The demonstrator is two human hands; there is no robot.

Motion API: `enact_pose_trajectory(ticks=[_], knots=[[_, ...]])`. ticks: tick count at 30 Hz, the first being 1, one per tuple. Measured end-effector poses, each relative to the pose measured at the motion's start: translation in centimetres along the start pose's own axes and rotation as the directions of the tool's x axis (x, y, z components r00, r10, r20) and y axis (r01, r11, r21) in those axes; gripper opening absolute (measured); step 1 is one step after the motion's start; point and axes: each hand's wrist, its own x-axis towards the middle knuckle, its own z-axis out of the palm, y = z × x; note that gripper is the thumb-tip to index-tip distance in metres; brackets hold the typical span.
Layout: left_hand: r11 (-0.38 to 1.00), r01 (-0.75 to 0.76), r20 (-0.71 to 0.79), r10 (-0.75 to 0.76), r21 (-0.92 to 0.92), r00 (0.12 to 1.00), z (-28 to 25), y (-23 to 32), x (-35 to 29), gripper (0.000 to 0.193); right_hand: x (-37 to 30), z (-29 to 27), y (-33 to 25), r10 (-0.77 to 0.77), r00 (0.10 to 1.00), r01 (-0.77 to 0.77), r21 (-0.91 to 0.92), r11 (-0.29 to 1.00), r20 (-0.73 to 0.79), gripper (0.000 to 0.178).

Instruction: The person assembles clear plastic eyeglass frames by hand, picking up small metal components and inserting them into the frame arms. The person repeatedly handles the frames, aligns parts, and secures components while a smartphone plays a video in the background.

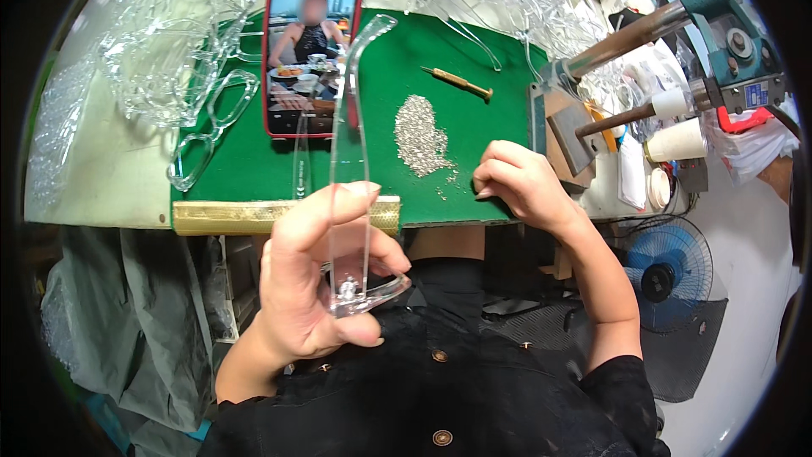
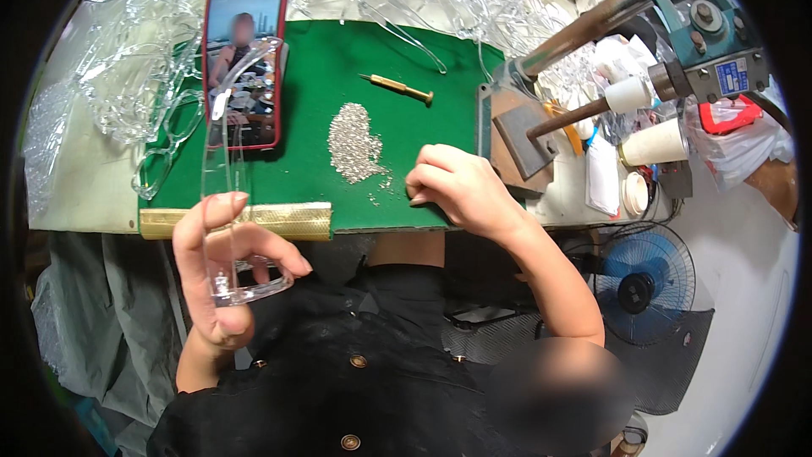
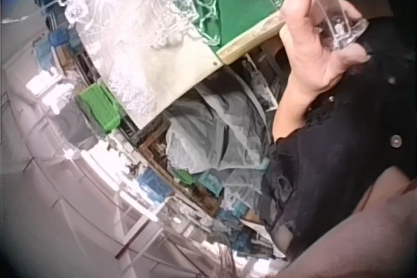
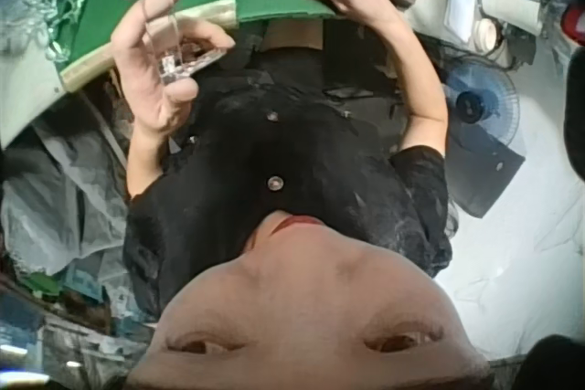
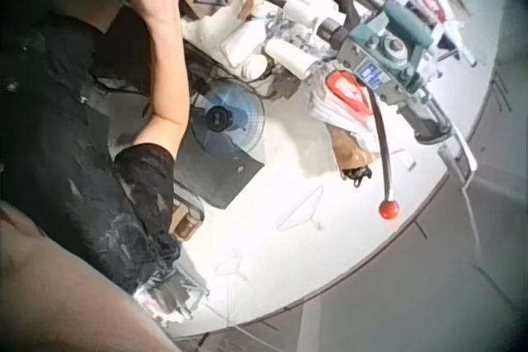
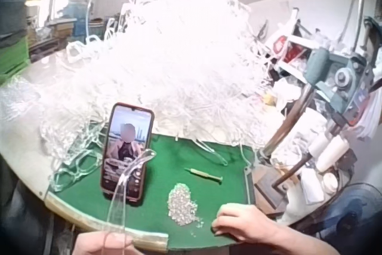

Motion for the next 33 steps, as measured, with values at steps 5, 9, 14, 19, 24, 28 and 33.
enact_pose_trajectory(ticks=[5, 9, 14, 19, 24, 28, 33], knots=[[0.995, -0.097, 0.204, 0.095, 0.000, 0.974, -1.0, -0.5, 0.6, 0.101, -0.5, 0.1, -0.5, 0.018, 1.000, -0.019, -0.105, 0.994, -0.009, 0.017], [0.995, -0.104, 0.318, 0.101, -0.009, 0.943, -0.8, -0.8, 1.0, 0.101, -0.9, -0.1, -0.8, 0.054, 0.998, -0.058, -0.113, 0.992, -0.036, 0.014], [0.995, -0.100, 0.394, 0.082, 0.026, 0.915, 0.6, -0.5, 1.9, 0.099, -0.9, -1.4, -1.5, 0.185, 0.953, -0.103, 0.318, 0.942, -0.239, 0.012], [0.990, -0.134, 0.424, 0.104, 0.041, 0.900, 3.1, -1.5, 2.7, 0.091, 0.1, -3.2, -4.4, 0.084, 0.938, 0.004, 0.252, 0.968, -0.337, 0.008], [0.995, -0.060, 0.327, 0.081, -0.076, 0.941, 4.0, -1.6, 2.4, 0.095, -1.1, 0.2, -2.2, 0.136, 0.961, -0.186, -0.197, 0.963, -0.242, 0.011], [0.996, -0.002, 0.296, 0.030, -0.091, 0.955, 3.6, -1.7, 2.4, 0.096, -1.8, 1.5, -1.8, 0.209, 0.933, -0.268, -0.175, 0.948, -0.294, 0.012], [0.996, 0.005, 0.293, 0.020, -0.084, 0.956, 3.6, -1.9, 2.3, 0.096, -1.8, 1.8, -1.9, 0.183, 0.940, -0.240, -0.177, 0.955, -0.287, 0.012]])
